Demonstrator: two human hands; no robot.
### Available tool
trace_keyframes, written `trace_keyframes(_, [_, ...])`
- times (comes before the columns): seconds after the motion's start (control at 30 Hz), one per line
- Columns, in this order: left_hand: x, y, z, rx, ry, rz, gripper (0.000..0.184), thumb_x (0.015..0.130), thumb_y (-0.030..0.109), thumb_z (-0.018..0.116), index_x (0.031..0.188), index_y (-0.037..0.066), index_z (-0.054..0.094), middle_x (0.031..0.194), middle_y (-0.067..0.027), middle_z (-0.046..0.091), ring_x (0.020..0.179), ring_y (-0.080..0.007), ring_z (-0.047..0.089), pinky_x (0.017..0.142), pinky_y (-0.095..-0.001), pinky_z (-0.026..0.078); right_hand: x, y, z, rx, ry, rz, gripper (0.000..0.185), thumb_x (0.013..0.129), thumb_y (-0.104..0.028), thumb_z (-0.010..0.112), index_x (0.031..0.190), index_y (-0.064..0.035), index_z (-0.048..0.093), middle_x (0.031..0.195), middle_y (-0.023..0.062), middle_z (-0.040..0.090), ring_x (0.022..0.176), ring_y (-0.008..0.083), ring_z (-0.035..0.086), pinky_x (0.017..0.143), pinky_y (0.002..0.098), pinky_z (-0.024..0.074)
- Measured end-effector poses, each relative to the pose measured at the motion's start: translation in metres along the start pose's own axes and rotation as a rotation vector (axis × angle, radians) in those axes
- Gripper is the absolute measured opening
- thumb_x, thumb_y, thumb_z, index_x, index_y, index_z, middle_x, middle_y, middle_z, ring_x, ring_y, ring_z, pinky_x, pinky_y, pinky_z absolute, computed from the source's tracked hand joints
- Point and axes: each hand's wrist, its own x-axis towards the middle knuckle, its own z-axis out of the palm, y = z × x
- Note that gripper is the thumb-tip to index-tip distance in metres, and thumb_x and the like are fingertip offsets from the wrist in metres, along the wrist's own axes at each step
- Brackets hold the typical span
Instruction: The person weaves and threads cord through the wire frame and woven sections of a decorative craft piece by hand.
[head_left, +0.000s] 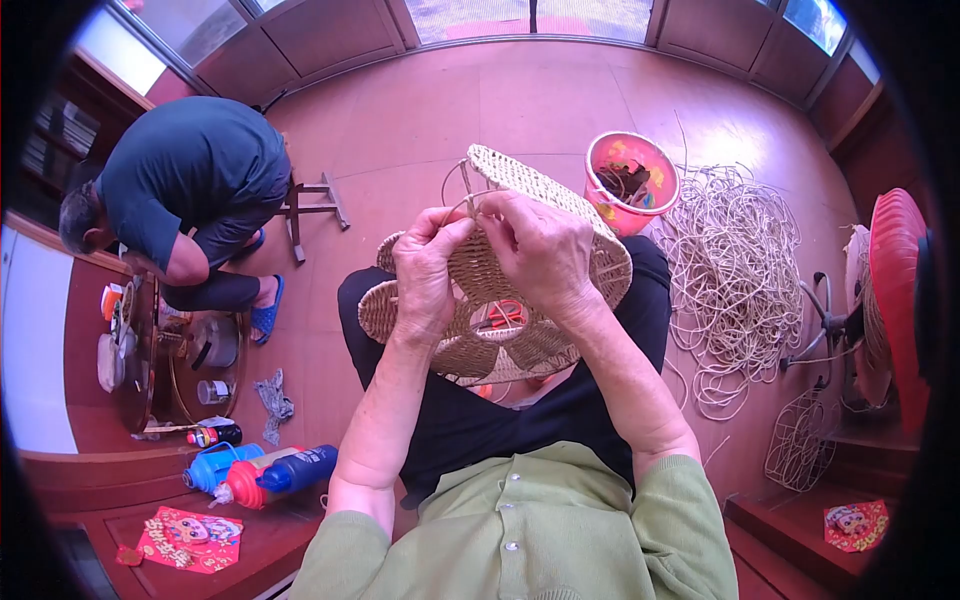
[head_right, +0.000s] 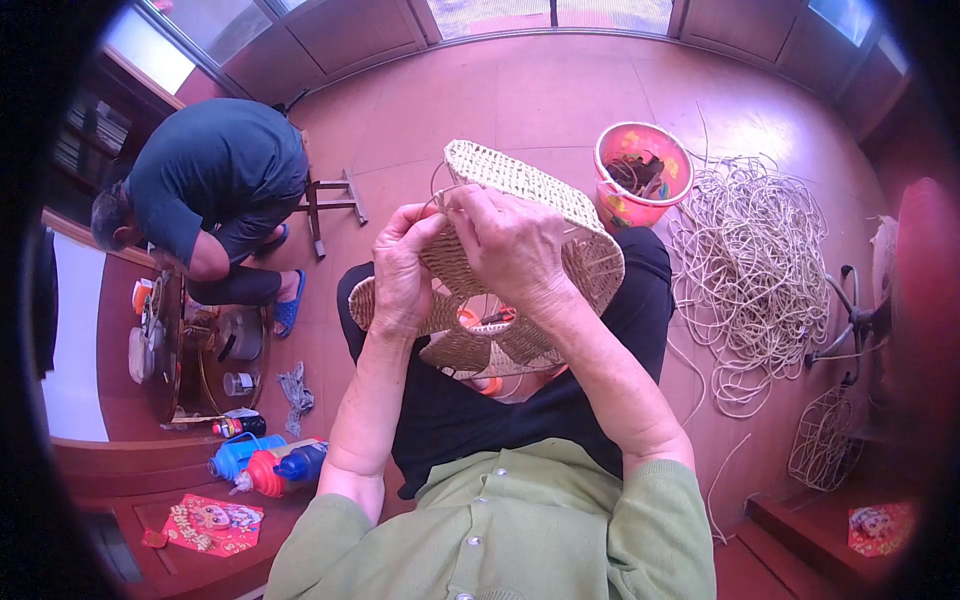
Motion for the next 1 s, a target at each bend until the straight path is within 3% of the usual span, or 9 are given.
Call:
trace_keyframes(0.13, [-0.001,-0.008,0.0,-0.134,-0.025,0.036,0.007,0.092,0.003,0.068,0.099,0.003,0.069,0.098,-0.0036,0.07,0.089,-0.0106,0.066,0.083,-0.0261,0.055,0.003,-0.004,0.001,-0.033,-0.046,0.065,0.01,0.088,-0.017,0.071,0.091,-0.0139,0.062,0.069,0.0018,0.067,0.061,0.0194,0.069,0.054,0.0353,0.0486])
trace_keyframes(0.4, [-0.004,-0.007,0.005,-0.108,0.047,0.028,0.01,0.092,0.003,0.07,0.102,0.002,0.069,0.099,-0.0044,0.071,0.091,-0.0116,0.066,0.086,-0.0263,0.055,0.002,-0.01,0.0,-0.062,-0.08,0.181,0.015,0.088,-0.019,0.072,0.087,-0.0128,0.058,0.066,0.0031,0.066,0.06,0.021,0.069,0.053,0.0369,0.0478])
trace_keyframes(0.53, [-0.001,-0.011,-0.002,-0.14,-0.013,0.044,0.017,0.092,0.003,0.067,0.109,0.001,0.069,0.103,-0.0053,0.072,0.095,-0.0139,0.068,0.09,-0.0291,0.054,0.003,-0.009,0.002,-0.091,-0.085,0.185,0.016,0.087,-0.02,0.072,0.087,-0.0126,0.058,0.066,0.0036,0.066,0.06,0.0222,0.069,0.053,0.0377,0.0479])
trace_keyframes(1.0, [0.006,-0.005,-0.01,-0.249,-0.088,-0.094,0.014,0.096,0.004,0.062,0.108,0.002,0.069,0.103,-0.0043,0.072,0.095,-0.0139,0.068,0.09,-0.0301,0.055,0.005,-0.008,0.005,-0.113,-0.072,0.197,0.016,0.086,-0.018,0.072,0.083,-0.0127,0.058,0.063,0.0034,0.064,0.058,0.0236,0.068,0.053,0.0389,0.0477])
